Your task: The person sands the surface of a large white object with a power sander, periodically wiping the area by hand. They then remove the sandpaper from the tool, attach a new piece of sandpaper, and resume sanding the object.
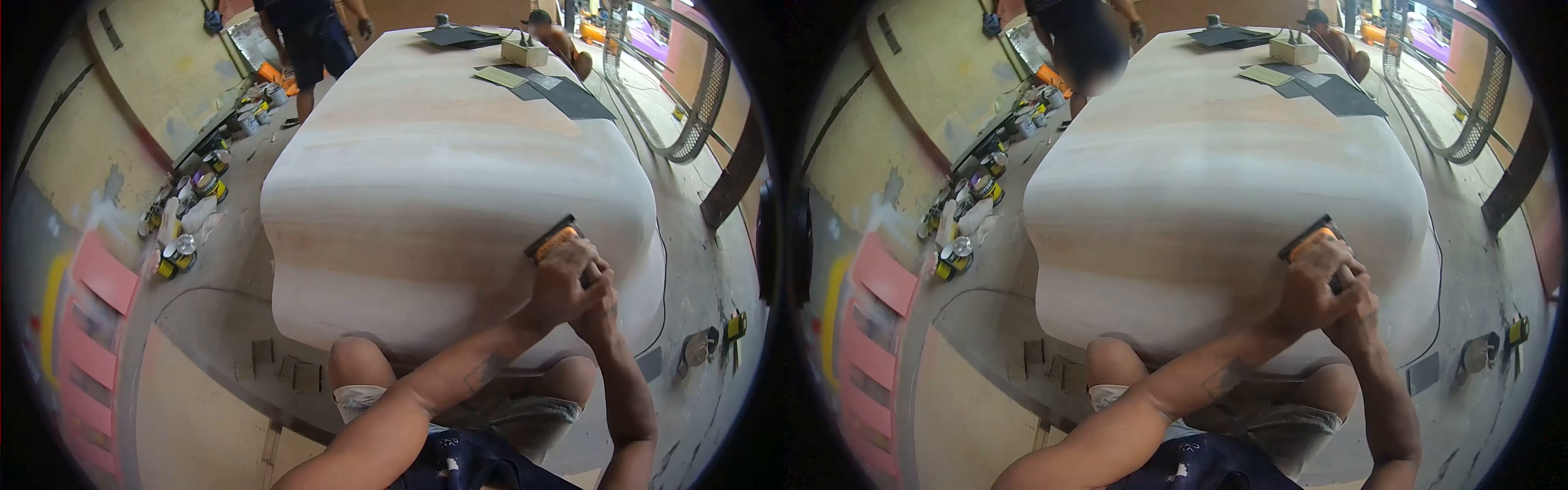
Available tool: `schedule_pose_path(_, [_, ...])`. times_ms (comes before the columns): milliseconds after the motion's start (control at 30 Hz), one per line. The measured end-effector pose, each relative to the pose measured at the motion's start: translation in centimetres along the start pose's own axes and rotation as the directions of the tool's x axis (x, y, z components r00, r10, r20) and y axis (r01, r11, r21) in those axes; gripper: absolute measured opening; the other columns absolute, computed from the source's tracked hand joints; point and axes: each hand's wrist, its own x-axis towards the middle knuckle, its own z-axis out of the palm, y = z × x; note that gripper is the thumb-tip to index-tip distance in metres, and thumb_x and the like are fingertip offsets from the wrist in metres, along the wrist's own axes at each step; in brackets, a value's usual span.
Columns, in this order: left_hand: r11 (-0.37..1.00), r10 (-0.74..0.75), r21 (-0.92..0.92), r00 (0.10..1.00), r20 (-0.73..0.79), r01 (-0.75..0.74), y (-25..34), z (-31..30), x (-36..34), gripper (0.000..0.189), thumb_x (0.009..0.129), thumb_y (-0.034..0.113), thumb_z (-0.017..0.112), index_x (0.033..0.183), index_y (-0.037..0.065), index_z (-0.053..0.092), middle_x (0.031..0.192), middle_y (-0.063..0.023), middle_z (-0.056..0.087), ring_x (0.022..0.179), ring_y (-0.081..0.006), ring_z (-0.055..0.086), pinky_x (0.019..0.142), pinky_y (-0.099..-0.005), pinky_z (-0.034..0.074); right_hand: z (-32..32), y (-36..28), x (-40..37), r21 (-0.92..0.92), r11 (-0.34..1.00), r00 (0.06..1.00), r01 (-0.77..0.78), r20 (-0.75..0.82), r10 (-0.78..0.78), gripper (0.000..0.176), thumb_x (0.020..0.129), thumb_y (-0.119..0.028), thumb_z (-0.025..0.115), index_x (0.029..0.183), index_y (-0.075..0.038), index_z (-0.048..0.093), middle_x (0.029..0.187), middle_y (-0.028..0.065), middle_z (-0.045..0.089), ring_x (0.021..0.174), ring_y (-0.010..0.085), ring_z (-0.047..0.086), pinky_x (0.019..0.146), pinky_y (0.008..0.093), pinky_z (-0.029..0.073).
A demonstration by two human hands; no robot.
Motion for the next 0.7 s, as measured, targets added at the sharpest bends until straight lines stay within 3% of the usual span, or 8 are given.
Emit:
schedule_pose_path(133, [1.000,-0.005,0.024,1.000,0.013,0.005,0.3,-0.3,-0.1,0.024,0.089,0.028,0.078,0.096,0.006,0.072,0.098,-0.0150,0.075,0.104,-0.0343,0.074,0.094,-0.0456,0.057,1.4,0.2,-0.4,0.059,0.998,0.998,0.030,-0.050,-0.027,0.060,0.084,-0.020,0.084,0.137,-0.007,0.060,0.130,0.0153,0.068,0.127,0.0393,0.062,0.085,0.0463,0.061])
schedule_pose_path(167, [1.000,0.001,0.015,1.000,0.012,-0.001,0.1,-1.8,-0.1,0.024,0.089,0.028,0.078,0.097,0.006,0.072,0.099,-0.0151,0.075,0.103,-0.0342,0.074,0.094,-0.0454,0.057,1.1,-1.7,1.1,-0.038,0.988,0.981,0.152,-0.117,-0.156,0.050,0.082,-0.021,0.083,0.126,-0.006,0.063,0.121,0.0161,0.071,0.095,0.0395,0.075,0.078,0.0497,0.062])
schedule_pose_path(267, [1.000,-0.027,-0.012,0.999,-0.037,0.027,-1.0,-7.7,0.0,0.025,0.090,0.026,0.078,0.100,0.004,0.070,0.099,-0.0170,0.073,0.098,-0.0337,0.074,0.094,-0.0444,0.058,2.7,-5.9,3.5,-0.011,0.998,0.973,-0.060,0.222,0.061,0.046,0.083,-0.020,0.081,0.124,-0.007,0.064,0.117,0.0156,0.072,0.093,0.0388,0.075,0.077,0.0500,0.062])
schedule_pose_path(300, [0.999,-0.036,-0.013,0.995,-0.089,0.035,-1.2,-10.0,0.1,0.025,0.090,0.025,0.077,0.099,0.003,0.069,0.099,-0.0167,0.073,0.098,-0.0319,0.074,0.095,-0.0445,0.058,3.3,-7.7,5.1,-0.005,0.997,0.972,0.072,0.223,-0.069,0.041,0.080,-0.015,0.078,0.119,-0.011,0.064,0.121,0.0146,0.069,0.088,0.0357,0.075,0.070,0.0470,0.063])
schedule_pose_path(400, [0.995,-0.098,0.002,0.970,-0.222,0.101,-2.0,-16.8,0.1,0.022,0.092,0.021,0.073,0.099,0.002,0.067,0.101,-0.0152,0.072,0.099,-0.0266,0.072,0.100,-0.0454,0.056,6.6,-12.5,8.8,0.036,0.956,0.944,0.290,0.155,-0.292,0.042,0.083,-0.015,0.075,0.123,-0.010,0.062,0.125,0.0161,0.068,0.091,0.0334,0.076,0.069,0.0449,0.064])
schedule_pose_path(567, [0.973,-0.060,0.178,0.903,-0.426,0.148,-3.9,-27.2,-0.6,0.019,0.099,0.018,0.063,0.102,-0.001,0.066,0.104,-0.0134,0.073,0.102,-0.0253,0.070,0.101,-0.0437,0.054,11.7,-20.9,13.9,0.074,0.882,0.855,0.466,0.217,-0.471,0.051,0.091,-0.016,0.066,0.139,-0.003,0.054,0.138,0.0180,0.060,0.097,0.0312,0.075,0.071,0.0430,0.065])
schedule_pose_path(700, [0.917,-0.152,0.197,0.759,-0.633,0.348,-2.4,-32.5,0.0,0.027,0.109,0.020,0.054,0.105,-0.002,0.067,0.103,-0.0122,0.072,0.100,-0.0217,0.068,0.092,-0.0384,0.055,15.2,-26.8,17.7,0.225,0.823,0.783,0.521,0.257,-0.566,0.055,0.095,-0.016,0.061,0.146,0.001,0.049,0.140,0.0184,0.057,0.112,0.0296,0.071,0.078,0.0403,0.065])
